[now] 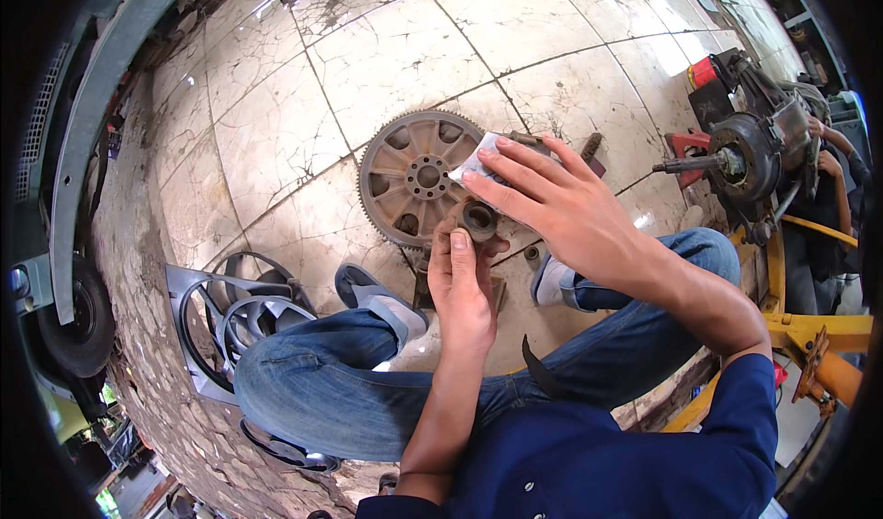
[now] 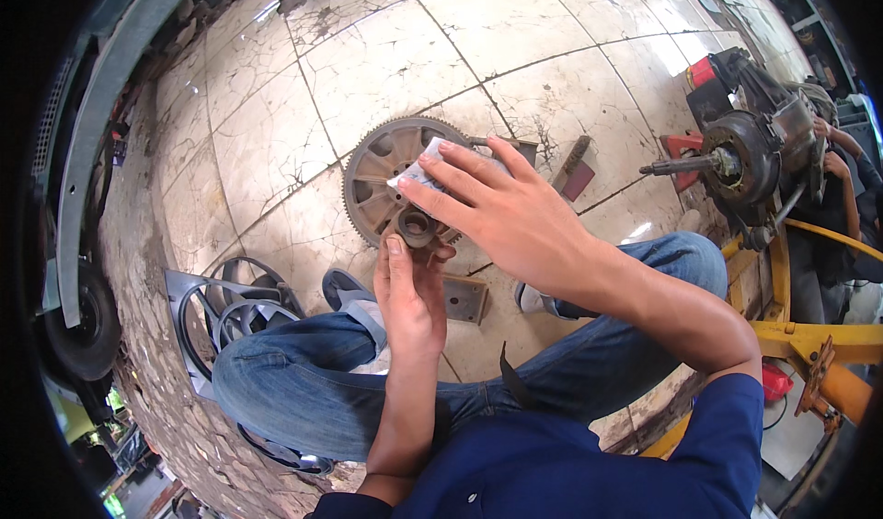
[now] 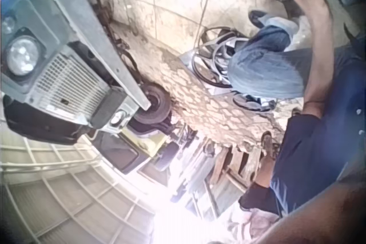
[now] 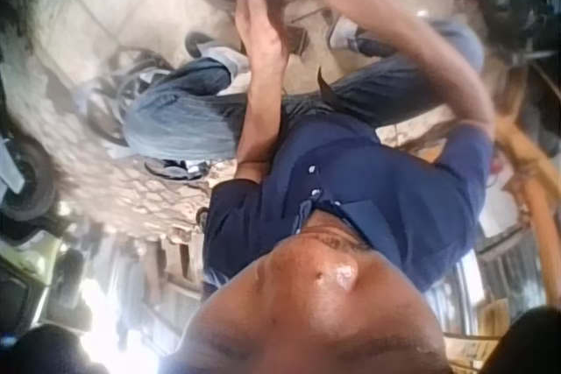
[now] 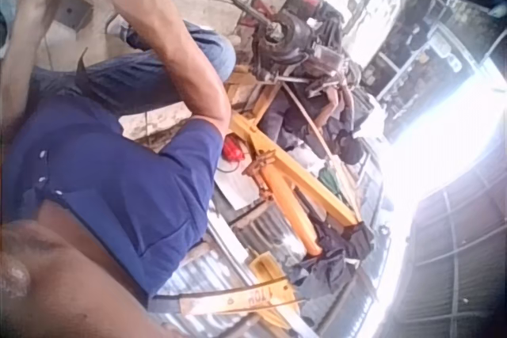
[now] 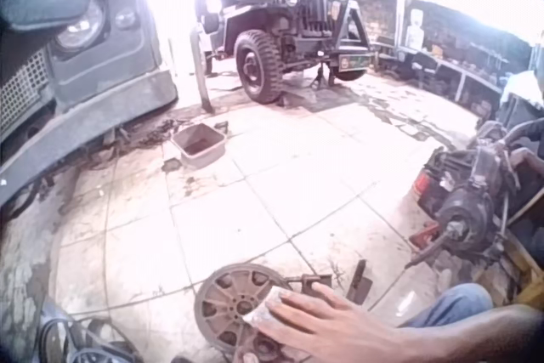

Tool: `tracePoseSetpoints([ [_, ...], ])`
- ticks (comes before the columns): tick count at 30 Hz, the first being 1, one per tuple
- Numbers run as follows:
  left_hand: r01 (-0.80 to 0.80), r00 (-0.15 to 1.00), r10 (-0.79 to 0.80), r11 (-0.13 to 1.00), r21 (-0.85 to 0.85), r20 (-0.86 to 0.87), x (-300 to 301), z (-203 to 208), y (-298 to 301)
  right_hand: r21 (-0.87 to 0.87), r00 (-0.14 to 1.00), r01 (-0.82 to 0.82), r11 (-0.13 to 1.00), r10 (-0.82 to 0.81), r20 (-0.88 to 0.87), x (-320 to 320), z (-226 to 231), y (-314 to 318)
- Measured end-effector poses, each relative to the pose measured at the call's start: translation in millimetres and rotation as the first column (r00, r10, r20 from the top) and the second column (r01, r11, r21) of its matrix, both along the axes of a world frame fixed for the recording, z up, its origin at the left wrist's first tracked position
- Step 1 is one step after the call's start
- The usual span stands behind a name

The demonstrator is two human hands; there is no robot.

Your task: The person sits on the floor and uses a sanding block to smooth a small metal ring held in the left hand. The person repeatedly rubs the sanding block over the ring's surfaces while a larger gear rests on the floor nearby.

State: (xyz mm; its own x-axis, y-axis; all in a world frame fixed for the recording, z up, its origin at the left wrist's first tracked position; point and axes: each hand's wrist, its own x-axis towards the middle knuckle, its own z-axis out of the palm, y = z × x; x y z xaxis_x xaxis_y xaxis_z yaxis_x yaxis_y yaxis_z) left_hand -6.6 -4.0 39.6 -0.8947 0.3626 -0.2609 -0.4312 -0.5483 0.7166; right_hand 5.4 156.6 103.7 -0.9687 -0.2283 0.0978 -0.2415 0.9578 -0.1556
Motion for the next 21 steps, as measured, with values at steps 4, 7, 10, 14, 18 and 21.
tracePoseSetpoints([
  [4, -0.081, 0.995, 0.08, 0.997, 0.02, 0.056, 1, 9, 9, -0.051, 0.994, -0.107, 0.993, 0.105, -0.04, 5, 8, -7],
  [7, 0.019, 1.0, -0.019, 0.999, 0.047, -0.009, 0, -2, -2, 0.053, 1.0, 0.021, 0.998, -0.021, 0.006, 1, -2, 0],
  [10, 0.03, 1.0, -0.029, 0.997, 0.068, -0.009, -1, -3, -2, -0.115, 0.999, -0.029, 0.993, 0.026, -0.028, 1, 9, -2],
  [14, 0.001, 1.0, -0.002, 0.998, 0.063, 0.002, 0, 0, 0, -0.026, 0.999, -0.048, 0.998, 0.048, 0.01, 4, 4, -3],
  [18, -0.008, 1.0, 0.008, 0.999, 0.031, -0.013, 1, -2, 2, -0.021, 1.0, -0.027, 0.999, 0.027, -0.011, 0, 9, 0],
  [21, -0.059, 0.998, 0.058, 0.997, 0.047, 0.025, 3, 1, 10, -0.046, 0.996, -0.085, 0.995, 0.083, -0.032, 4, 7, -2],
])
